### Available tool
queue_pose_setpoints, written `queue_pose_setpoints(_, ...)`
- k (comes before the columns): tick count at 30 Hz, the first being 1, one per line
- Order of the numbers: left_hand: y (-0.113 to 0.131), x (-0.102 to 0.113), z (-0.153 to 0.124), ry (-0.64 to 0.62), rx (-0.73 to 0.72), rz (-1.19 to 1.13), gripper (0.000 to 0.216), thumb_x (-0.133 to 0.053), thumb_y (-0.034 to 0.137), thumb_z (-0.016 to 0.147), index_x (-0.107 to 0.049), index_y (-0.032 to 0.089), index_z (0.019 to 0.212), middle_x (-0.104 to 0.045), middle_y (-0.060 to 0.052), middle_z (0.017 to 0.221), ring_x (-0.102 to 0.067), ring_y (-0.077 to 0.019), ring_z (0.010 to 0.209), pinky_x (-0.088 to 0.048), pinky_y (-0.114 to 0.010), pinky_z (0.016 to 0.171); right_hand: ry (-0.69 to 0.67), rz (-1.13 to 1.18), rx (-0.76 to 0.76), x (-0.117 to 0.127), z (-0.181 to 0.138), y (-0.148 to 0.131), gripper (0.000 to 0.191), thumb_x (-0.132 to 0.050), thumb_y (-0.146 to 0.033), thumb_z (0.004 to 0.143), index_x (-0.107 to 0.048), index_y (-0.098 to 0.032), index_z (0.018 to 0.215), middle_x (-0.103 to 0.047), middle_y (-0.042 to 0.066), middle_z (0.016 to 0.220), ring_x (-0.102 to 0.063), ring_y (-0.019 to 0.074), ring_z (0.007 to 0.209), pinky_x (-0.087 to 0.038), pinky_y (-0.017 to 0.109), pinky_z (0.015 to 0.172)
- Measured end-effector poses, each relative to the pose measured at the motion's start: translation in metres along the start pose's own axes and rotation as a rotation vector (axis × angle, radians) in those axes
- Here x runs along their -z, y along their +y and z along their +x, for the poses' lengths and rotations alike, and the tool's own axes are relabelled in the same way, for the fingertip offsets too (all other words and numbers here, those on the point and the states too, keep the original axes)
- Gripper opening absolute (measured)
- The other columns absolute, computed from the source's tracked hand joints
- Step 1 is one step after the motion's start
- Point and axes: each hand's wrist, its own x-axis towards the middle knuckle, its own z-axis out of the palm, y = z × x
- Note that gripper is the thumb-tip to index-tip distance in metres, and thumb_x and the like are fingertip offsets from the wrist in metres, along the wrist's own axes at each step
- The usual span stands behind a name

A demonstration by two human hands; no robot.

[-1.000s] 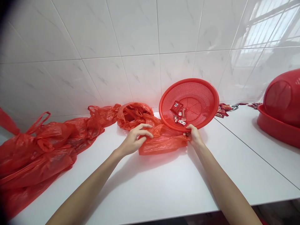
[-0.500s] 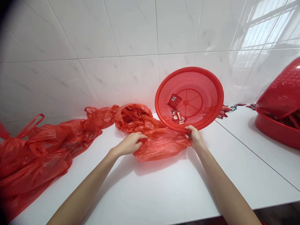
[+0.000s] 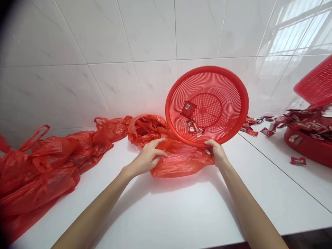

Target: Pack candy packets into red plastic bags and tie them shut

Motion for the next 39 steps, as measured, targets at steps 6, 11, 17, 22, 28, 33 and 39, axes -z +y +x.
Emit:
queue_pose_setpoints(6, -0.002, -0.011, 0.002, -0.143, 0.181, 0.018, 0.049, -0.057, 0.017, 0.088, -0.060, 0.011, 0.136, -0.028, -0.026, 0.164, -0.030, -0.0428, 0.150, -0.033, -0.061, 0.117, 0.038, -0.001, -0.026, -0.013, -0.008, -0.001, 0.031, -0.063, -0.030, 0.066, -0.036, -0.025, 0.051, -0.034, -0.005, 0.035, -0.030, 0.0104, 0.035, -0.028, 0.026, 0.036)
queue_pose_setpoints(11, -0.011, -0.013, 0.005, -0.095, 0.181, -0.083, 0.055, -0.052, 0.005, 0.083, -0.060, 0.017, 0.137, -0.039, -0.020, 0.158, -0.050, -0.0348, 0.139, -0.042, -0.048, 0.114, 0.027, -0.011, -0.033, -0.018, -0.012, 0.001, 0.032, -0.063, -0.029, 0.067, -0.038, -0.024, 0.047, -0.035, -0.004, 0.035, -0.031, 0.0099, 0.035, -0.027, 0.025, 0.035)
queue_pose_setpoints(17, -0.015, -0.014, 0.008, -0.084, 0.124, -0.092, 0.039, -0.046, 0.002, 0.082, -0.079, 0.020, 0.096, -0.066, -0.011, 0.119, -0.067, -0.0271, 0.109, -0.053, -0.039, 0.098, 0.016, -0.033, -0.022, -0.019, -0.015, -0.001, 0.030, -0.065, -0.028, 0.061, -0.041, -0.024, 0.043, -0.035, -0.004, 0.034, -0.030, 0.0098, 0.035, -0.027, 0.025, 0.035)
queue_pose_setpoints(22, -0.018, -0.017, 0.009, -0.055, 0.168, -0.022, 0.042, -0.042, 0.003, 0.085, -0.075, 0.015, 0.108, -0.069, -0.014, 0.110, -0.067, -0.0287, 0.108, -0.052, -0.040, 0.095, 0.042, -0.084, 0.006, -0.021, -0.018, -0.003, 0.036, -0.064, -0.028, 0.062, -0.038, -0.024, 0.037, -0.034, -0.002, 0.035, -0.029, 0.0093, 0.035, -0.025, 0.027, 0.035)
queue_pose_setpoints(28, -0.025, -0.018, 0.011, -0.042, 0.176, -0.074, 0.043, -0.044, 0.002, 0.083, -0.070, 0.011, 0.115, -0.067, -0.018, 0.117, -0.065, -0.0289, 0.113, -0.050, -0.040, 0.100, 0.113, -0.118, 0.127, -0.023, -0.018, 0.001, 0.036, -0.062, -0.024, 0.064, -0.037, -0.023, 0.039, -0.033, -0.003, 0.036, -0.027, 0.0091, 0.037, -0.021, 0.028, 0.037)
queue_pose_setpoints(33, -0.029, -0.020, 0.013, -0.012, 0.161, -0.142, 0.050, -0.049, 0.002, 0.079, -0.065, 0.012, 0.126, -0.066, -0.017, 0.128, -0.063, -0.0287, 0.121, -0.049, -0.039, 0.105, 0.149, -0.138, 0.222, -0.025, -0.019, 0.004, 0.034, -0.064, -0.021, 0.064, -0.039, -0.023, 0.042, -0.036, -0.004, 0.039, -0.029, 0.0093, 0.041, -0.021, 0.028, 0.039)
queue_pose_setpoints(39, -0.029, -0.020, 0.012, 0.036, 0.126, -0.256, 0.060, -0.051, 0.000, 0.074, -0.064, 0.017, 0.130, -0.064, -0.013, 0.138, -0.060, -0.0298, 0.128, -0.048, -0.042, 0.109, 0.172, -0.152, 0.255, -0.024, -0.020, 0.005, 0.036, -0.065, -0.019, 0.066, -0.040, -0.022, 0.041, -0.036, -0.004, 0.041, -0.029, 0.0087, 0.042, -0.021, 0.028, 0.040)
